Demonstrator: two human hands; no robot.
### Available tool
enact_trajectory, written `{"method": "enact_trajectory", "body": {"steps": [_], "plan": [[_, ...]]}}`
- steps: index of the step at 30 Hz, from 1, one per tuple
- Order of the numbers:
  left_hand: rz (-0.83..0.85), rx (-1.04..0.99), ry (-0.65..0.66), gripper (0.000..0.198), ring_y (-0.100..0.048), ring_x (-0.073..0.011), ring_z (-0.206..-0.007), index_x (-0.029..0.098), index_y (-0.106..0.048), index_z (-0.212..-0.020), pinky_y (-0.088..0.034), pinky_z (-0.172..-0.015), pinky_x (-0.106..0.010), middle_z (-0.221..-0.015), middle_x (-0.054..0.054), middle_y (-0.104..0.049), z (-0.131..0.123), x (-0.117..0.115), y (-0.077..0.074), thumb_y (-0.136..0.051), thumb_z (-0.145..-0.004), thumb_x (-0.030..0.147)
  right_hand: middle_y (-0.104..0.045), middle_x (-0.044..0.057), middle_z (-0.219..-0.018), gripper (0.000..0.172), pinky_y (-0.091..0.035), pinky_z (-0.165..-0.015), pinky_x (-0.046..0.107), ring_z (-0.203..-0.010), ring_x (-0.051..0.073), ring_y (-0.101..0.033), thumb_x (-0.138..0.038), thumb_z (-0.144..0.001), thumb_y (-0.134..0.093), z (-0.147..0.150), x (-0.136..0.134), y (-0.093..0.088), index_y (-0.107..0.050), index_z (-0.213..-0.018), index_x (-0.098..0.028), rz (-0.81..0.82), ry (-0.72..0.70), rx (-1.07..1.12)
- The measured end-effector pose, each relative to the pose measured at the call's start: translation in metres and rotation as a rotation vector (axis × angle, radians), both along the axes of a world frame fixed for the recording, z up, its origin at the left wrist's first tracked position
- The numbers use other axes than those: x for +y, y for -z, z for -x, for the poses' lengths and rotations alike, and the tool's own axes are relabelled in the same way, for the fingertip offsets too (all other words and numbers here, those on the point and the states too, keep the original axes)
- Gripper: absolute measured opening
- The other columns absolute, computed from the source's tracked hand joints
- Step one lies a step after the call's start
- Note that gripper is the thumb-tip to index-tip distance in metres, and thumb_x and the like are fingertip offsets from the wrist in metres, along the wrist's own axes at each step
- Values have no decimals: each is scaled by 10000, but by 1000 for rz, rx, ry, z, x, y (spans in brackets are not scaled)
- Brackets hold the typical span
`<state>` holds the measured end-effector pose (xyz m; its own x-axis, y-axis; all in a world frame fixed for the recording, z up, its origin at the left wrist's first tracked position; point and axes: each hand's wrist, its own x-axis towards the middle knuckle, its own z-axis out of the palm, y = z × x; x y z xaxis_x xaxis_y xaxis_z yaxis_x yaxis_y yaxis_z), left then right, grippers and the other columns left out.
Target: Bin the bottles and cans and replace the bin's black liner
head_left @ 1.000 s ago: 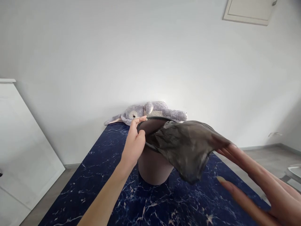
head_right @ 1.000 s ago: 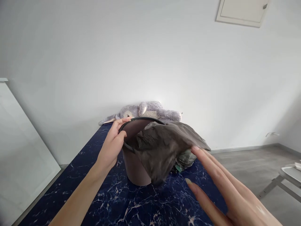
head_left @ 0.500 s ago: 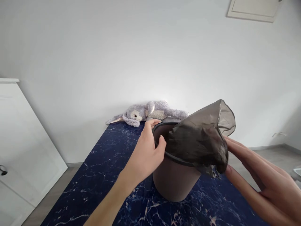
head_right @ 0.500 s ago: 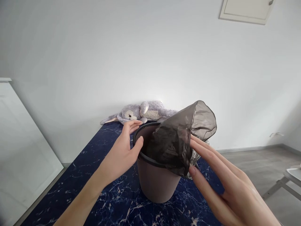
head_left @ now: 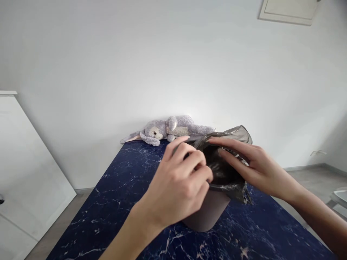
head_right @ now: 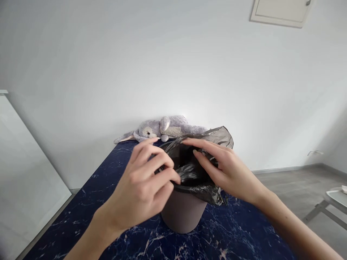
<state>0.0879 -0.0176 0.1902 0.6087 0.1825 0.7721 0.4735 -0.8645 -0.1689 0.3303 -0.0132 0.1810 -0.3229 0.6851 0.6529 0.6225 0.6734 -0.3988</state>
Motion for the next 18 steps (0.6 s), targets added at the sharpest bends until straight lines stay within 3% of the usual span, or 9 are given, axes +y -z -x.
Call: {"method": "enact_trajectory", "body": {"steps": [4, 9, 14, 18], "plan": [[61, -3, -62, 296, -595, -211, -914, 238, -641, -759, -410, -1193, -524, -819, -7, -682, 19, 13, -8, -514, -968, 70, -670, -10, -1437, 364, -502, -1146, 480, -1343, 282, -615, -472, -1091, -526, -2, 26, -3, -631, -1421, -360, 29, 66, 40], [135, -96, -104, 338, -561, -224, -845, 258, -556, -690, -456, -1081, -484, -683, 12, -616, 42, 21, -19, -474, -977, 98, -680, 38, -1424, 421, -461, -1188, 519, -1355, 296, -605, -555, -1078, -516, -2, 59, -9, -679, -1364, -293, 93, 40, 123], [128, -202, -241, 378, -481, -198, -671, 238, -453, -598, -457, -861, -411, -557, 23, -504, 64, 31, -23, -441, -944, 87, -621, 72, -1505, 556, -404, -1247, 512, -1396, 288, -585, -682, -1066, -442, -6, 82, -11, -677, -1376, -285, 437, -116, 385], [113, -179, -399, 379, -435, -196, -607, 238, -409, -597, -441, -816, -425, -531, 24, -451, 72, 40, -21, -430, -956, 117, -655, 45, -1465, 653, -364, -1269, 502, -1429, 282, -555, -771, -1038, -347, -18, 101, -4, -723, -1319, -317, 637, -183, 388]]}}
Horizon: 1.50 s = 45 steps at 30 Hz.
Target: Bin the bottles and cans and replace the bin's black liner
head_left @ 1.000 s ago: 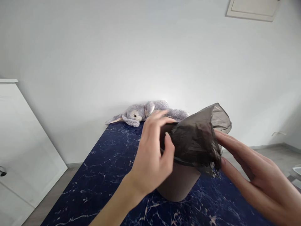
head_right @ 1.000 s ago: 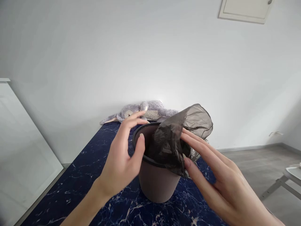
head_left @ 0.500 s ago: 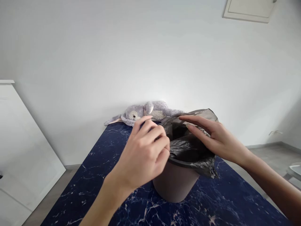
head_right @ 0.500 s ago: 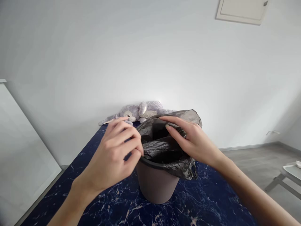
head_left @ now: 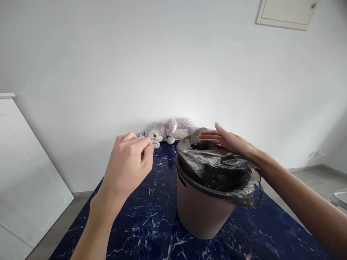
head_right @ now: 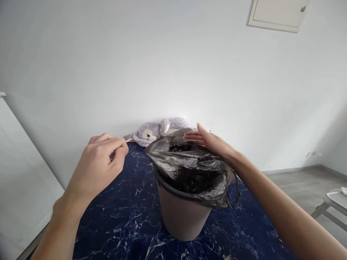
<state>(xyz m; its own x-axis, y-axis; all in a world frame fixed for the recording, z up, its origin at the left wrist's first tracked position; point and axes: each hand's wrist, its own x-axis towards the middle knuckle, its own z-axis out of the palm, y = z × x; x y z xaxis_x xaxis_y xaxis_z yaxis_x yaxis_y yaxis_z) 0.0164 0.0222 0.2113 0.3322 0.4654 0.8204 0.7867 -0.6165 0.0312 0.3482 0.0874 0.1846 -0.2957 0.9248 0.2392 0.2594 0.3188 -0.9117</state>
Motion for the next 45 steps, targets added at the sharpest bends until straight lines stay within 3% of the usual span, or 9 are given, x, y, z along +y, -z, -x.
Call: {"method": "enact_trajectory", "body": {"steps": [4, 8, 11, 15, 21, 24, 27, 34, 45], "plan": [[-82, -68, 148, 225, -633, -228, -901, 240, -588, -850, -496, -869, -414, -880, -27, -679, -15, -13, -1, -471, -982, 102, -722, 53, -1366, 750, -516, -1150, 512, -1276, 313, -681, -817, -1013, -291, -7, 8, 13, -722, -1328, -290, 264, -103, 58], [-3, -40, 431, 251, -606, -237, -1293, 247, -590, -1159, -497, -1110, -435, -1302, -69, -691, -41, -35, 1, -492, -994, 85, -760, 96, -1284, 778, -558, -1102, 514, -1169, 327, -738, -818, -1005, -333, -10, 4, 21, -699, -1356, -228, 390, -92, 148], [120, 70, 513, 491, -473, -251, -1487, 270, -496, -1411, -422, -1240, -497, -1543, -54, -582, -54, -41, 7, -463, -978, 43, -750, 99, -1306, 721, -545, -1119, 521, -1244, 332, -699, -793, -1015, -349, -11, -6, 19, -735, -1285, -247, 270, 29, 107], [166, 157, 543, 656, -393, -248, -1547, 269, -399, -1546, -425, -1253, -503, -1591, -55, -543, -64, -41, 16, -414, -955, -14, -713, 89, -1374, 571, -480, -1187, 533, -1313, 325, -653, -710, -1045, -423, -14, -41, 14, -756, -1215, -278, -40, 281, 51], [79, 126, 435, 404, -567, -274, -1263, 177, -544, -1406, -492, -1132, -504, -1216, -99, -695, -73, -38, 27, -453, -1027, 71, -686, 47, -1406, 465, -559, -1113, 521, -1323, 343, -640, -672, -1019, -529, -38, -103, 30, -686, -1341, -374, -297, 412, -218], [9, 30, 363, 248, -580, -247, -1111, 202, -664, -1057, -485, -1064, -486, -1027, -50, -687, -70, -33, 27, -489, -1006, 33, -693, 62, -1388, 482, -631, -1014, 452, -1283, 333, -670, -638, -1002, -585, -56, -116, 46, -642, -1392, -360, -309, 426, -271], [-24, -70, 340, 262, -571, -228, -1014, 214, -609, -813, -490, -976, -446, -906, -19, -670, -63, -29, 21, -540, -969, 16, -717, 58, -1329, 481, -653, -966, 404, -1194, 298, -718, -595, -978, -660, -66, -123, 57, -622, -1395, -359, -322, 430, -298], [22, -179, 281, 280, -622, -230, -988, 245, -614, -759, -512, -908, -415, -848, 2, -707, -43, -19, 9, -539, -971, 78, -760, 22, -1067, 289, -626, -703, 325, -905, 248, -745, -588, -969, -672, -48, -146, 43, -706, -1140, -358, -560, 497, -449], [255, -32, 13, 315, -603, -282, -1125, 248, -655, -704, -485, -1006, -436, -872, -33, -752, -11, 12, 14, -475, -905, 85, -713, -25, -1003, 96, -589, -744, 177, -862, 133, -716, -293, -1037, -665, 10, -189, 41, -622, -1119, -320, -535, 124, -447]]}}
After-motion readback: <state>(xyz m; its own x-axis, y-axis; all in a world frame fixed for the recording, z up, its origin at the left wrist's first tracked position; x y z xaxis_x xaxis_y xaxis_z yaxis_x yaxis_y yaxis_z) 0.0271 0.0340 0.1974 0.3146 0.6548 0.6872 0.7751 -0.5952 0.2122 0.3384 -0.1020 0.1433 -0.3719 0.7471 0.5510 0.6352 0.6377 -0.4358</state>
